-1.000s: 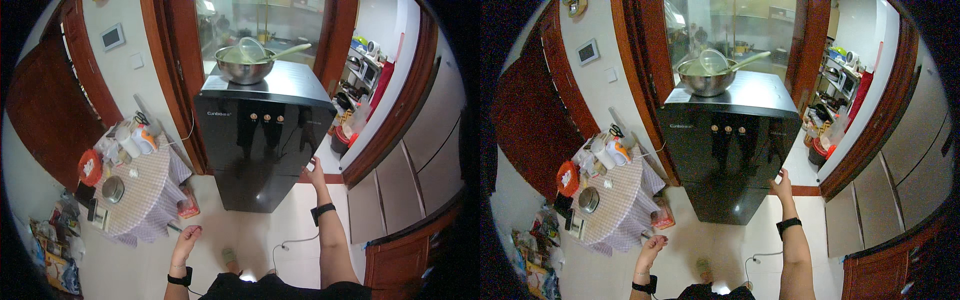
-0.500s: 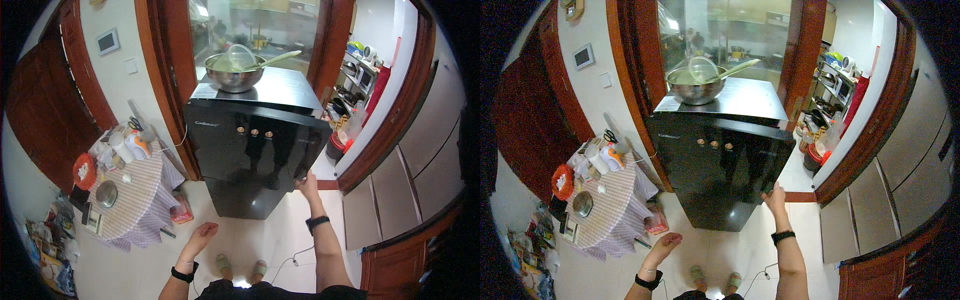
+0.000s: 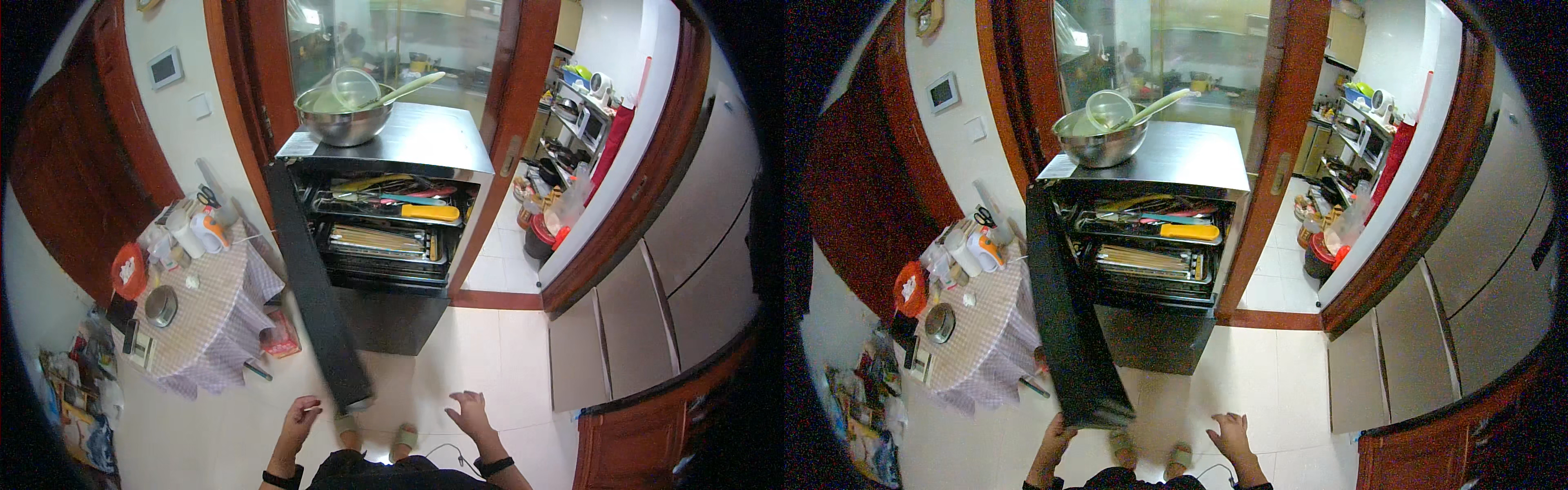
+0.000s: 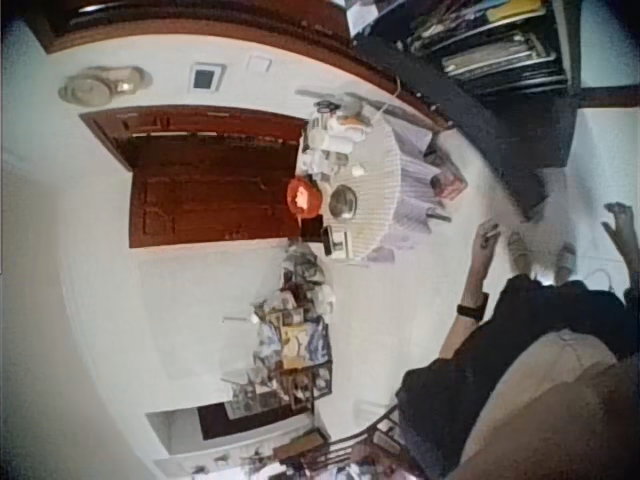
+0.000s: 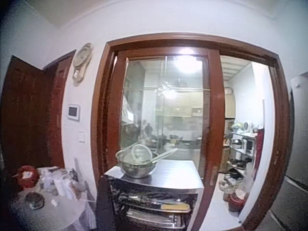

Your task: Clean a faucet part and then assemble a hand mixer by inserting the beaters.

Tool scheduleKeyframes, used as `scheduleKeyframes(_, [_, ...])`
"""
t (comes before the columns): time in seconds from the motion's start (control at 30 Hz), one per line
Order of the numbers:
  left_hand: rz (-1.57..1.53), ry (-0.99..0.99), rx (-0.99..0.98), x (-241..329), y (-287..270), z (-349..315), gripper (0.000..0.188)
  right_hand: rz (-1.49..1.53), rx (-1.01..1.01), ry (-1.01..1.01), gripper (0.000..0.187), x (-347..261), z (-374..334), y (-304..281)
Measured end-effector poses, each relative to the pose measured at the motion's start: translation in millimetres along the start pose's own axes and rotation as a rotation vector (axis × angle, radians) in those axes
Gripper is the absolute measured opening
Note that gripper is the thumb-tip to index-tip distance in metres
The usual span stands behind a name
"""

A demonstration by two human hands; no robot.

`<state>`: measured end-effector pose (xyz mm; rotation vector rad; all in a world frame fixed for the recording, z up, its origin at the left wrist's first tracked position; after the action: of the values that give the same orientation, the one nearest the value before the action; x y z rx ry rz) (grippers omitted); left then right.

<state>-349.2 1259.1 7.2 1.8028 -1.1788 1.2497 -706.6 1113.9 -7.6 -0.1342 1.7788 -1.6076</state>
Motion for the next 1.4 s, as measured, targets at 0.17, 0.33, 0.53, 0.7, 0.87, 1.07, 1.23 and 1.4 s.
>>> scheduleKeyframes(0.17, [-0.390,-0.131,0.430,-43.6,-73.3,-42.7,0.035,0.065,-0.222,0.113,0.040,34.0,-16.9,41.1])
scheduleKeyframes(0.33, [-0.529,-0.009,0.432,-20.0,-111.2,-41.0,0.040,-0.063,-0.197,0.056,0.035,33.9,17.5,28.8])
scheduleKeyframes(0.53, [-0.560,0.093,0.640,2.1,-174.3,-17.9,0.059,-0.047,-0.037,-0.048,0.033,5.4,91.9,-21.9])
scheduleKeyframes(0.7, [-0.582,0.147,0.712,2.4,-222.8,7.7,0.060,0.265,0.188,-0.104,0.029,-45.3,164.4,-102.9])
scheduleKeyframes(0.87, [-0.602,0.199,0.769,-3.5,-254.3,16.3,0.062,0.418,0.297,-0.056,0.025,-97.0,242.2,-160.8])
scheduleKeyframes(1.07, [-0.679,0.070,0.900,-47.2,-252.0,16.7,0.062,0.190,0.617,-0.308,0.017,-143.8,326.5,-206.0])
scheduleKeyframes(1.23, [-0.612,-0.335,0.631,-82.5,-175.2,24.2,0.022,0.305,0.663,-0.189,0.011,-107.5,376.5,-190.8])
scheduleKeyframes(1.4, [-0.168,-0.141,0.285,-23.2,-114.6,63.0,0.011,-0.071,0.845,-0.406,0.006,-168.4,370.7,-207.7])
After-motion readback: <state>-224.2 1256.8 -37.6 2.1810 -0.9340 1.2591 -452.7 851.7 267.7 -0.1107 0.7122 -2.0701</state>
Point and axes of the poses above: each hand's wrist, its own z-axis towards the middle knuckle, its own y-axis out of the palm, x = y × z, the point moved 9 cm from there along z, towards the middle knuckle, and after that the axes turned 9 degrees about -y, right-handed, at the moved point
